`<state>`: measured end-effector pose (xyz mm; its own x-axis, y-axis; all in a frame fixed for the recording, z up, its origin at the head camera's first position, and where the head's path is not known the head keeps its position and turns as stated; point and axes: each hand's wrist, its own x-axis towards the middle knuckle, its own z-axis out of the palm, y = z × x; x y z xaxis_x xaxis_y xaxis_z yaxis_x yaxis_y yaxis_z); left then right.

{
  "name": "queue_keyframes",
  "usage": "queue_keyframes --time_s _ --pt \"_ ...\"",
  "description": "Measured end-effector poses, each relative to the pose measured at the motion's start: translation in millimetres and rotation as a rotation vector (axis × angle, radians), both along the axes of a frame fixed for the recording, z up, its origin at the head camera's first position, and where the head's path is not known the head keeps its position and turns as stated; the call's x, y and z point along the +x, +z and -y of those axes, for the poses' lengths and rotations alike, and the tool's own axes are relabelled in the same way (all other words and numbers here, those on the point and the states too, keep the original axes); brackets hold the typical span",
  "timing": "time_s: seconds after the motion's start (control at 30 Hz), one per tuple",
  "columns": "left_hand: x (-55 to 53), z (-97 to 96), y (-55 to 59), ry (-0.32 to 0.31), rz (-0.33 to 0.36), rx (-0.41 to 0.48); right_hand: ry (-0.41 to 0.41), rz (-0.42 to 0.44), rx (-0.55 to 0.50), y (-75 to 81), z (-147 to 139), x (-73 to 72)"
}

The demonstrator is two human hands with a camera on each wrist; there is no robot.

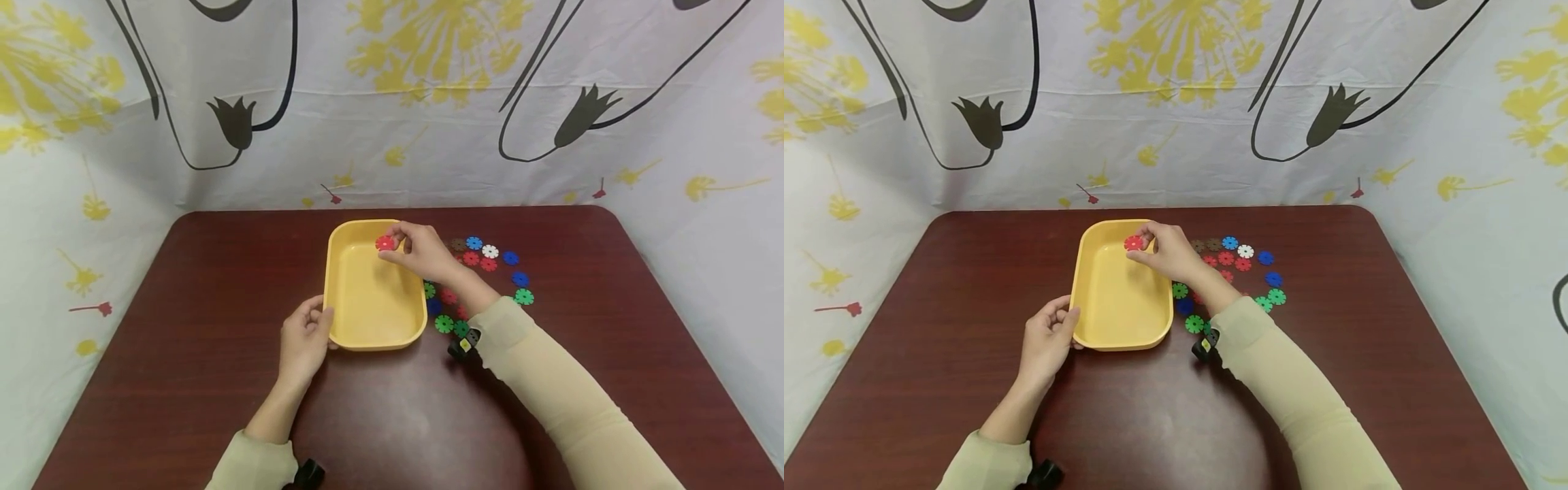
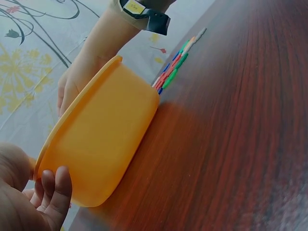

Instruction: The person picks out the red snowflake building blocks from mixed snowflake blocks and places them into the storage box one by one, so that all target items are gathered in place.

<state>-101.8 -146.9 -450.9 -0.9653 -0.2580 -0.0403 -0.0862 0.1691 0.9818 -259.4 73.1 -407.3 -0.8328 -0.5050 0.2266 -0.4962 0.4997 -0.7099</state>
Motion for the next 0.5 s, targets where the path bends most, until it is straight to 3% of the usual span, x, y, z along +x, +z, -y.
queue_keyframes --time_s 0.5 --pt "-0.8 0.6 0.4 -0.007 0.003 0.011 0.05 0.008 0.018 -5.1 21.9 -7.4"
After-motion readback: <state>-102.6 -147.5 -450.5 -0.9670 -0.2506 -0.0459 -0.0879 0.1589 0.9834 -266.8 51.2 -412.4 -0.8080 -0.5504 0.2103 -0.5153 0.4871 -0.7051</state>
